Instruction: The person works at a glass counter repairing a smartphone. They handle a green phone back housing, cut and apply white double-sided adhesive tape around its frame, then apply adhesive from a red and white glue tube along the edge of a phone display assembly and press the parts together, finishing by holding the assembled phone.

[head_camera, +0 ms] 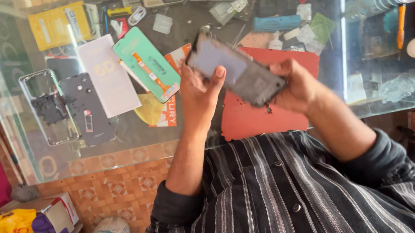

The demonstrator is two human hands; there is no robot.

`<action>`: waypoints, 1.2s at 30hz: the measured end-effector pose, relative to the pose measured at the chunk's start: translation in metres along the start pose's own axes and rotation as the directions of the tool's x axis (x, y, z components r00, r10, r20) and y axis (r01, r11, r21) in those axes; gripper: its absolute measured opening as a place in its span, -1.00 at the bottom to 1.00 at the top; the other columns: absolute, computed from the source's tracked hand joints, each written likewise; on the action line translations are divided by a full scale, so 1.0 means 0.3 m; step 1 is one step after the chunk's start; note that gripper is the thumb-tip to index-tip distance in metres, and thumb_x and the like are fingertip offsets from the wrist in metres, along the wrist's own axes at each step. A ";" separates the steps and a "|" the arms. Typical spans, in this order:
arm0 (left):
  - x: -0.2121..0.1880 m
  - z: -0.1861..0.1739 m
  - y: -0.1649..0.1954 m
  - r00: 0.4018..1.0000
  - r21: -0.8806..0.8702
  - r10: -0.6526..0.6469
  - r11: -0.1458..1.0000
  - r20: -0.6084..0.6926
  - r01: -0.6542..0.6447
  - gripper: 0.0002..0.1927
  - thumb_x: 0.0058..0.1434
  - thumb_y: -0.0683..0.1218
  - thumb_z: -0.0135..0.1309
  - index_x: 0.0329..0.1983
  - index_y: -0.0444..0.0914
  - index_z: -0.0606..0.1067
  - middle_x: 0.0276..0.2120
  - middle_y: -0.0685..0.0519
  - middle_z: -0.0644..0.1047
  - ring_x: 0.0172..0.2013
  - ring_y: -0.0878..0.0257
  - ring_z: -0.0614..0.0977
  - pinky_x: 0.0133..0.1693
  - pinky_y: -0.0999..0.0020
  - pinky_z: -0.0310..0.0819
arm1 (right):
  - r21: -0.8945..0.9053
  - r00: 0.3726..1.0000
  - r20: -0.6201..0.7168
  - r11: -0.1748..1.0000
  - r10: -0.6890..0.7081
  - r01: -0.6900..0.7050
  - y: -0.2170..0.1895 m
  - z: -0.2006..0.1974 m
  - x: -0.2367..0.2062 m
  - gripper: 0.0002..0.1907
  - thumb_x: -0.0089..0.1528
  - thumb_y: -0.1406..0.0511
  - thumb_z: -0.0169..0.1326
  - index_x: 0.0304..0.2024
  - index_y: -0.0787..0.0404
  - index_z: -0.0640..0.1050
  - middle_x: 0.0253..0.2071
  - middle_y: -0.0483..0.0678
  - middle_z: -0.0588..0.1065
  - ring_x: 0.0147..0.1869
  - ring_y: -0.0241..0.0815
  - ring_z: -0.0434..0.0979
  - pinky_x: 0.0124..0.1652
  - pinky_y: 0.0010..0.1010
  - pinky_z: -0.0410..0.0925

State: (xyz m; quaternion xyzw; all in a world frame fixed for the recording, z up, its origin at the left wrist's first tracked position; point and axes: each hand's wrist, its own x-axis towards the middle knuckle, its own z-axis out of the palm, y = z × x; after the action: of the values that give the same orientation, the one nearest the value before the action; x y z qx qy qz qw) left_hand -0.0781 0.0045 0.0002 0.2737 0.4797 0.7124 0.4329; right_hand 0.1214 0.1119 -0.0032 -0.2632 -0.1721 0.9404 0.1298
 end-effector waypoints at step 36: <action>0.101 0.134 -0.209 0.989 0.719 -0.100 0.695 0.111 -0.010 -0.70 0.39 -0.07 0.10 0.02 -0.40 0.40 -0.24 -0.16 0.64 -0.22 0.03 0.72 -0.19 0.18 0.57 | -0.978 0.393 0.087 -0.153 -0.915 -0.139 -0.169 -0.210 -0.361 -0.74 0.28 0.47 0.25 -0.01 0.36 0.50 0.03 0.12 0.50 -0.32 -0.20 0.57 -0.37 -0.44 0.38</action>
State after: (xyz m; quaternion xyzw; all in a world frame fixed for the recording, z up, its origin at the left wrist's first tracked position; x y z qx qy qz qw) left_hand -0.0379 0.0593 -0.0427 0.4585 0.6941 0.4370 0.3421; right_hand 0.2527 0.1376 0.0150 -0.5318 -0.7549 0.2145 0.3181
